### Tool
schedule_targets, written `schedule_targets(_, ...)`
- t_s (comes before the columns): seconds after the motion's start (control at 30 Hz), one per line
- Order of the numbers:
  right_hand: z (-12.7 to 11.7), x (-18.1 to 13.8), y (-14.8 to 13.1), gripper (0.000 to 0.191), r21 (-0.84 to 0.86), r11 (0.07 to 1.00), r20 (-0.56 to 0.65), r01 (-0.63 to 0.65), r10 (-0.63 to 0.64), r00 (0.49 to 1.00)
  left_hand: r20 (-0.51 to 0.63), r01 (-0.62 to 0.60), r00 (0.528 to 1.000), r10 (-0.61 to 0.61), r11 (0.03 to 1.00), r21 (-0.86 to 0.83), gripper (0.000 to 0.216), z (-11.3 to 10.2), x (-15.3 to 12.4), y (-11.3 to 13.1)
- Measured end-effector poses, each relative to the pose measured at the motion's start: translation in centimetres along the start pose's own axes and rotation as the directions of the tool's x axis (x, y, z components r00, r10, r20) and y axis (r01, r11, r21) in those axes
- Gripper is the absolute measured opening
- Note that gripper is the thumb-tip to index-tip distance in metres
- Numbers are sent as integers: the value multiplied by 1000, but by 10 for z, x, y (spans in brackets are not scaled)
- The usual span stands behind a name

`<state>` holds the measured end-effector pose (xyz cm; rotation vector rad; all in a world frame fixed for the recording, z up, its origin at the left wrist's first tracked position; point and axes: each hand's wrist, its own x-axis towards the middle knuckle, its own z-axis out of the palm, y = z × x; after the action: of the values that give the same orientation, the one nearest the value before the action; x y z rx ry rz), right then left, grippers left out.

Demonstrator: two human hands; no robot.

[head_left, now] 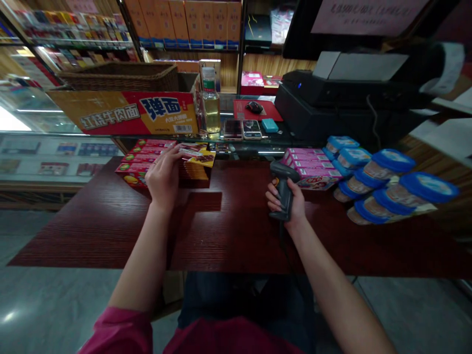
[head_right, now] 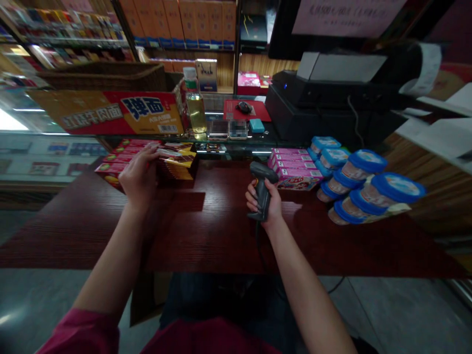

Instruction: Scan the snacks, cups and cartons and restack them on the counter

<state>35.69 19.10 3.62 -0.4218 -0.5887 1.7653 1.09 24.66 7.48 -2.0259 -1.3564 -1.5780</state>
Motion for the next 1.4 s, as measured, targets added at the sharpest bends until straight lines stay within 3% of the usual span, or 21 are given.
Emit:
schedule_targets(0.13, 3, 1, 6, 24, -44, 998, -13, -42, 42, 999, 112, 62, 991, -76, 990, 124, 27, -10, -3, -15)
schedule_targets(0.33, 5, 3, 9, 24, -123, 991, -68, -59, 51, 996, 183, 81, 974, -134, 959, 272, 37, -4, -9, -19)
schedule_targets(0.57, 6, 0, 10, 25, -146, 987, -111, -66, 50, 993, 230, 57, 964, -136, 946, 320, 44, -2, -12, -11)
schedule_targets(0.8, 7, 1, 11, 22, -155, 984, -122, -91, 72, 990, 373, -18, 923, -91, 960, 280, 45, 1, -14, 4)
schedule_targets(1.23, 8, 3, 15, 22, -183, 976, -130, -114, 91, 987, 362, 42, 921, -141, 963, 268, 56, 13, -22, -4)
schedule_targets(1.4, 9, 1, 10, 25, -180, 981, -102, -67, 49, 994, 339, 27, 935, -100, 977, 212, 70, 22, -28, 15)
